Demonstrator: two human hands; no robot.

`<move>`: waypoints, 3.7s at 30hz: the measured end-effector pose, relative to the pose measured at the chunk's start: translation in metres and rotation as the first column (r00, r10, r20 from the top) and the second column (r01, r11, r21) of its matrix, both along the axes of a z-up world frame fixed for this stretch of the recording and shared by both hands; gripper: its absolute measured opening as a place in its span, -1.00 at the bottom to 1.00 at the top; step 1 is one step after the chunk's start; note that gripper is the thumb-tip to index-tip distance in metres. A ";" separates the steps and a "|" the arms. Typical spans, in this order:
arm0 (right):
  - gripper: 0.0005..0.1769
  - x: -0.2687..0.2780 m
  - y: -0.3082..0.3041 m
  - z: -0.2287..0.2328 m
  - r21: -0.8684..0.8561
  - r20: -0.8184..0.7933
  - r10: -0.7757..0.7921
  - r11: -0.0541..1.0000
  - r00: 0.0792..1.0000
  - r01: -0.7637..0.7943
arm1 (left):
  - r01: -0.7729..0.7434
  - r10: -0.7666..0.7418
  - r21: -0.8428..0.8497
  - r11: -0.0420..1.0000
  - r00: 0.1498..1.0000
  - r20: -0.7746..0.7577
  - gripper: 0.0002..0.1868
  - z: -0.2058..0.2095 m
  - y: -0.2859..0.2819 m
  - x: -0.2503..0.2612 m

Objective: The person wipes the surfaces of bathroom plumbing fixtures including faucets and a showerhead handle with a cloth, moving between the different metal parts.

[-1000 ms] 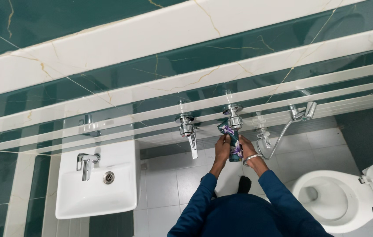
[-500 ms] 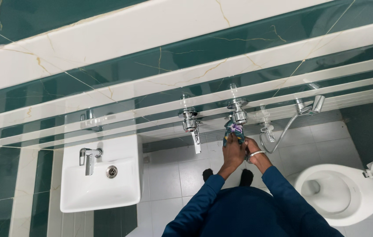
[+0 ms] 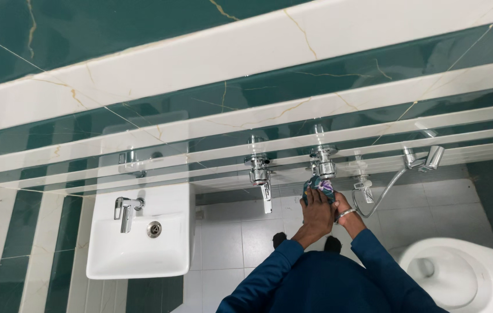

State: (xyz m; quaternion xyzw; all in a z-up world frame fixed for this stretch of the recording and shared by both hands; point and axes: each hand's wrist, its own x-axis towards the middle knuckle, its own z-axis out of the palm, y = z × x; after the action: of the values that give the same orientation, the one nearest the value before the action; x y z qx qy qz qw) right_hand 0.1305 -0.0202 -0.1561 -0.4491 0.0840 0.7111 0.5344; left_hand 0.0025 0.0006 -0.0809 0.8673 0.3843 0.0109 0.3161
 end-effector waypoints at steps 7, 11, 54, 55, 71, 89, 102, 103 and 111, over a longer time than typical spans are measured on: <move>-0.56 0.008 0.017 0.006 -0.034 0.048 0.023 0.999 0.999 -0.022 | 0.024 -0.025 -0.020 1.000 0.998 -0.064 -0.14 -0.002 0.009 0.006; -0.60 0.011 0.021 -0.002 -0.002 0.064 -0.024 1.000 0.998 0.024 | -0.008 0.007 -0.011 1.000 0.999 -0.039 -0.19 0.002 0.010 0.004; -0.56 0.002 0.010 0.008 -0.044 0.950 0.114 0.970 0.289 -0.238 | -0.154 0.766 -0.907 0.392 0.600 0.229 -0.64 -0.038 0.060 -0.002; -0.61 0.001 0.008 0.011 -0.013 0.924 0.100 0.973 0.370 -0.229 | -0.148 0.763 -0.904 0.401 0.601 0.239 -0.62 -0.035 0.058 -0.002; -0.76 -0.018 -0.047 -0.024 0.007 0.286 -0.083 0.996 0.955 0.085 | -0.317 0.502 -0.543 0.778 0.833 0.232 -0.44 -0.013 0.006 -0.021; -0.71 0.005 -0.091 -0.049 -0.057 0.000 0.076 0.995 0.997 -0.076 | -0.298 0.711 -0.916 0.268 0.703 -0.021 -0.44 -0.035 -0.008 -0.057; -0.42 0.010 -0.113 0.017 -0.064 0.072 -0.097 0.993 0.993 0.102 | -0.054 0.745 -0.967 0.251 0.648 0.157 -0.58 -0.070 -0.032 -0.081; -0.45 0.008 -0.114 0.007 -0.075 0.125 0.008 0.997 0.992 0.001 | -0.096 0.739 -0.978 0.188 0.670 0.076 -0.60 -0.066 -0.032 -0.081; -0.23 -0.018 -0.098 0.015 -0.387 0.598 0.439 0.891 0.671 -0.237 | -0.319 0.799 -0.942 0.100 0.590 -0.114 -0.60 -0.045 -0.033 -0.119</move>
State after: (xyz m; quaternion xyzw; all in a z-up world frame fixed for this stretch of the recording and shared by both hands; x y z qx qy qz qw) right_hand 0.1122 -0.1185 -0.1414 -0.7522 -0.1012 0.5687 0.3171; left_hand -0.1160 -0.0322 -0.1256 0.2884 0.5505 0.1164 0.7747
